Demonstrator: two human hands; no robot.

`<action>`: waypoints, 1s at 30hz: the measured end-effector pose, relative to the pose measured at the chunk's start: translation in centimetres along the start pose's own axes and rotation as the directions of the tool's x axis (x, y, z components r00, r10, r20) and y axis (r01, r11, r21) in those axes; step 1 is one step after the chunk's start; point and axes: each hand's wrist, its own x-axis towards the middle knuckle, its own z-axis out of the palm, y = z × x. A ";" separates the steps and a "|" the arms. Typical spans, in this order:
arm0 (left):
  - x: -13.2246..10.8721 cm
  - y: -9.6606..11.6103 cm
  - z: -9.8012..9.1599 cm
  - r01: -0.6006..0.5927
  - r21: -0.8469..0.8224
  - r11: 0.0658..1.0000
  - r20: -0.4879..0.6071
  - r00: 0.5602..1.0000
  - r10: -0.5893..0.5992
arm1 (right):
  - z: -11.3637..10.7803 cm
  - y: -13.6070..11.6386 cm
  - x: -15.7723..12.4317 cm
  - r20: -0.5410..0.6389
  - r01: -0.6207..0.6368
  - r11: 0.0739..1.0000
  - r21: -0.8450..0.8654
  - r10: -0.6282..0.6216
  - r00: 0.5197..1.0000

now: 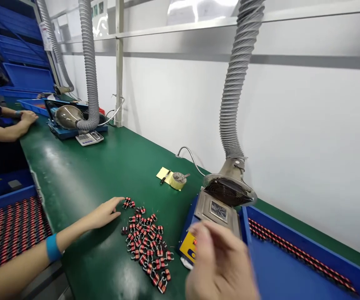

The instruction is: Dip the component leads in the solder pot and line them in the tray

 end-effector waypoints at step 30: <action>1.3 23.6 1.9 -0.324 -0.921 0.215 -0.262 0.926 0.273 | -0.7 4.7 0.0 0.455 -0.597 0.532 0.601 0.387 0.802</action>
